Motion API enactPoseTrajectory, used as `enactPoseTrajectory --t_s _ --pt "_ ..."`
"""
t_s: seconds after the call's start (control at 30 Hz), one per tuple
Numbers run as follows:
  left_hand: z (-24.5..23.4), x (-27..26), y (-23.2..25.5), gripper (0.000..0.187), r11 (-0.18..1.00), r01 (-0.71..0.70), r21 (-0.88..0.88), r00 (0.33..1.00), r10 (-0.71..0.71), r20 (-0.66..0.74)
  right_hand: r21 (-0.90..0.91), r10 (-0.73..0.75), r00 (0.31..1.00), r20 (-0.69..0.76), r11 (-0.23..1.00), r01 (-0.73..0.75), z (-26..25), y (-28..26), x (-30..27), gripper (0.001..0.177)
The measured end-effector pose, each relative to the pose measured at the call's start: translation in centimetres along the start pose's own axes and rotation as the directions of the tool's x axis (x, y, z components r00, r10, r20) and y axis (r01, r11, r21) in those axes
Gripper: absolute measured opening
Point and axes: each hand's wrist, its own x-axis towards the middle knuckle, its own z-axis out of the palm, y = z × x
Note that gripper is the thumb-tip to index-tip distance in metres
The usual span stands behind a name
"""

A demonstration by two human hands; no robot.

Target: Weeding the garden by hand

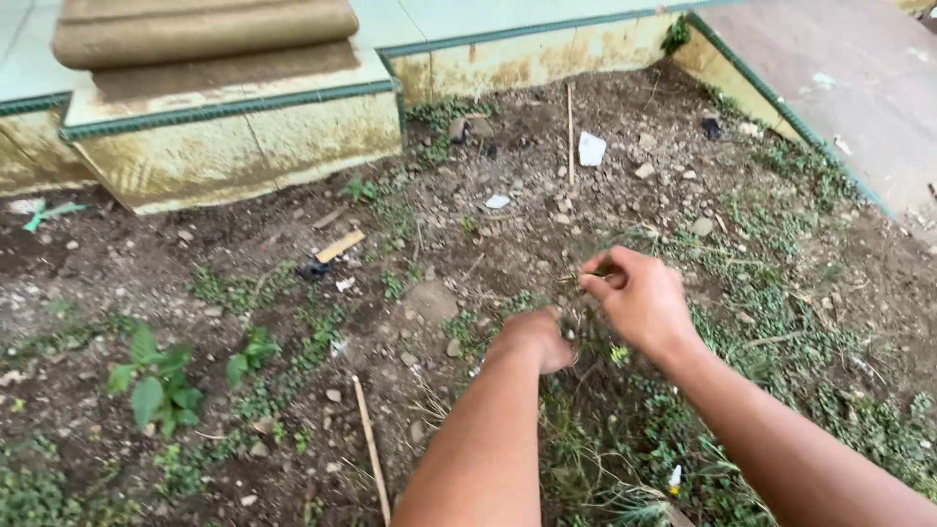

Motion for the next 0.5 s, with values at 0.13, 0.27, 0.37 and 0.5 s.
enactPoseTrajectory --t_s 0.13,0.27,0.37,0.5 --pt "-5.5 -2.2 -0.6 0.086 0.974 0.125 0.191 0.991 -0.134 0.031 -0.157 -0.102 0.978 0.180 0.979 0.131 -0.8 -1.0 1.5 0.052" --pt "-9.0 -1.8 0.0 0.084 0.951 0.172 0.257 0.983 -0.184 0.025 -0.291 -0.071 0.912 0.404 0.935 0.201 -1.8 -1.8 2.4 0.063" --pt "-10.6 -1.3 1.0 0.083 0.948 0.161 0.276 0.985 -0.172 0.018 -0.393 -0.054 0.878 0.475 0.880 0.267 -2.6 -3.4 3.0 0.061" --pt "-11.2 -1.4 1.5 0.084 0.946 0.131 0.295 0.990 -0.141 0.013 -0.404 -0.057 0.863 0.502 0.867 0.292 -2.3 -3.9 3.7 0.061"
